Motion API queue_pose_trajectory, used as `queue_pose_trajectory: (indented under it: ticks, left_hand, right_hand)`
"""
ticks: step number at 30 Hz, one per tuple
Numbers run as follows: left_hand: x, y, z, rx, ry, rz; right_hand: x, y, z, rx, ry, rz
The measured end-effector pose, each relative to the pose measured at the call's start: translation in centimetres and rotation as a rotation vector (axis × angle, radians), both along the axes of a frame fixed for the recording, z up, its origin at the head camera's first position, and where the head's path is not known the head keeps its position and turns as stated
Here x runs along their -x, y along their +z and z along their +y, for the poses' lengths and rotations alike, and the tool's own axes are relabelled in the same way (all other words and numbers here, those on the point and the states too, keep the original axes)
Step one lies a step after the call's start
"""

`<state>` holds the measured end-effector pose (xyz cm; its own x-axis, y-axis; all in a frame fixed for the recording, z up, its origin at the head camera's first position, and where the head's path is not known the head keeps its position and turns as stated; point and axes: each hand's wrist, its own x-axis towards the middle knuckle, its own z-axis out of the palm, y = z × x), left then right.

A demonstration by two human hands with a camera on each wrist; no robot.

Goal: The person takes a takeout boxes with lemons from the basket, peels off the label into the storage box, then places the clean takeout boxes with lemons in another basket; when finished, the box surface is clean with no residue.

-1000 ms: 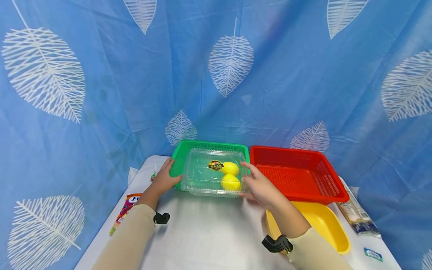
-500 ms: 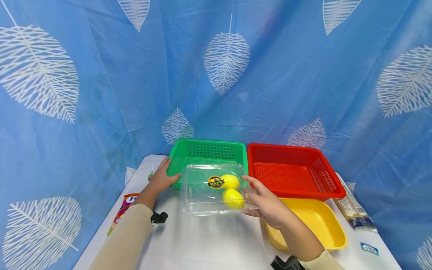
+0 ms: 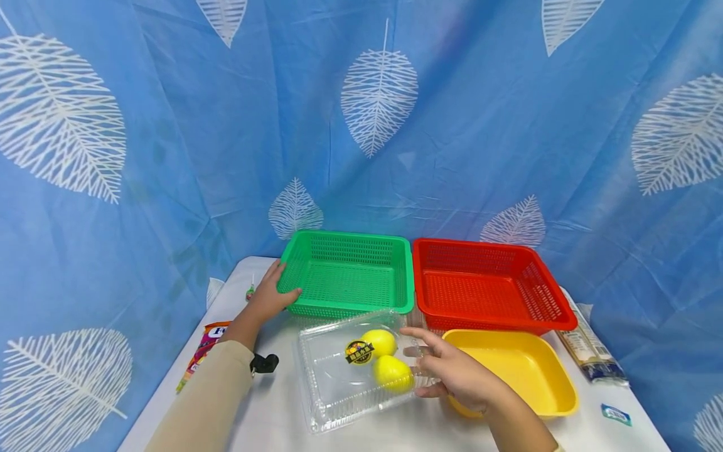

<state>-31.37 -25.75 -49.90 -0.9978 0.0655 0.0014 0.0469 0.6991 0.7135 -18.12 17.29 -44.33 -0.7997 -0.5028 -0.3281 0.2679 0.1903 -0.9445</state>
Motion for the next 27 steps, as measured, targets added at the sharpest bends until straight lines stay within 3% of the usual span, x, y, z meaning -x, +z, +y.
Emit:
queue_pose_trajectory:
  ticks: [5,9,13,18,27]
  left_hand:
    - [0.1,0.2,0.2,-0.003,0.009,-0.003]
    - [0.1,0.2,0.2,0.005,0.012,-0.007]
    - [0.0,0.0,0.1,0.012,0.013,-0.011]
    - [-0.1,-0.1,0.2,0.0,0.015,-0.003]
    - [-0.2,-0.1,0.1,-0.028,0.012,0.006]
  right_hand:
    - [-0.4,-2.0,0.3,-0.013,-0.01,-0.002]
    - [-0.8,-3.4,0.0,-0.046,-0.062,0.022]
    - [-1.2,-4.6,-0.8,-0.146,-0.132,0.091]
    - [-1.5,-5.5,-1.7,-0.279,-0.153,0.194]
    - [-1.1,-6.2,-2.6,-0.348,-0.133,0.255]
